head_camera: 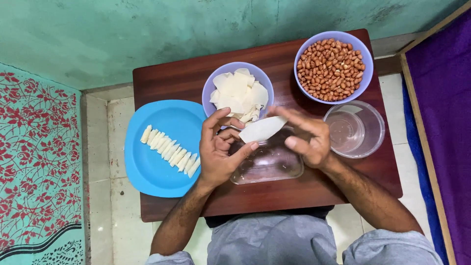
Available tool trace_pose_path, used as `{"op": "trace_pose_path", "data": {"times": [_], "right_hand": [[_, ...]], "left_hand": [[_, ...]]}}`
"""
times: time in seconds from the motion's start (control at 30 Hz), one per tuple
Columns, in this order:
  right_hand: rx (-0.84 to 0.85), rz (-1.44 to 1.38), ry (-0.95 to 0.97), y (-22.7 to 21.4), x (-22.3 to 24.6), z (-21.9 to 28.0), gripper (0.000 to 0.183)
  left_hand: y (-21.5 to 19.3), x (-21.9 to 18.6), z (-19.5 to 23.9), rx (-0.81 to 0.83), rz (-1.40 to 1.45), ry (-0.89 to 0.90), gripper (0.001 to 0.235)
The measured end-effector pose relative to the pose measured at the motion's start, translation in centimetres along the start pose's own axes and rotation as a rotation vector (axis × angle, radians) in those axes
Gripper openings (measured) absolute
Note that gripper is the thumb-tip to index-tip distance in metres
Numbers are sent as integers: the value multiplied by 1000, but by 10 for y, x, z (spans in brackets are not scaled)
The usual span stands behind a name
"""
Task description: The person sits at a low table and wraps peanuts in thin white sheets by hand. They pick up a sheet, place a peanut in the center, fold the sheet into a small packet, and place it on a blue plate. The process is repeated with ingredients from bowls on the table.
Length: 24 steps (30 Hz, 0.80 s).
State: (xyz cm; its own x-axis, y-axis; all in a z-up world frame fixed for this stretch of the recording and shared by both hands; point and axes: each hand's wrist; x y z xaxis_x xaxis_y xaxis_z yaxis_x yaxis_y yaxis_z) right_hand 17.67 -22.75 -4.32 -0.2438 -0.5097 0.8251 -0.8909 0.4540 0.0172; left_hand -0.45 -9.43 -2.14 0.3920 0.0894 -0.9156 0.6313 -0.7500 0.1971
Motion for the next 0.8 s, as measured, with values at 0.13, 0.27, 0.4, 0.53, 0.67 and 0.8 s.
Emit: {"op": "trace_pose_path", "data": {"times": [0.13,0.27,0.4,0.53,0.67,0.8], "right_hand": [[-23,-27,25,-3,6,-2,58],[-32,-51,40,6,15,-6,43],[-63,-34,135,5,12,-2,43],[-149,-95,255,3,11,2,48],[-168,-187,290,12,14,1,51],[-162,-209,233,13,8,-1,77]], "left_hand": [[2,-2,-4,10,27,17,73],[2,-14,-10,30,-156,117,32],[-2,-11,-9,108,-244,57,19],[2,-15,-10,140,-220,-6,22],[8,-9,-3,168,-88,-81,50],[6,-3,-2,164,-13,-104,35]]}}
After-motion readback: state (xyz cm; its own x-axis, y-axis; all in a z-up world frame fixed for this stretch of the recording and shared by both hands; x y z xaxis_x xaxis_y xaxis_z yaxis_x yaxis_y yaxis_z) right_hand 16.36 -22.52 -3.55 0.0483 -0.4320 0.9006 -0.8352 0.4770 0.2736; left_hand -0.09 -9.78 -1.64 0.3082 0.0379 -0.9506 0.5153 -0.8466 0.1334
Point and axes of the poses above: each hand's wrist, its own z-axis away from the middle knuckle, its own y-axis out of the palm, x = y × z
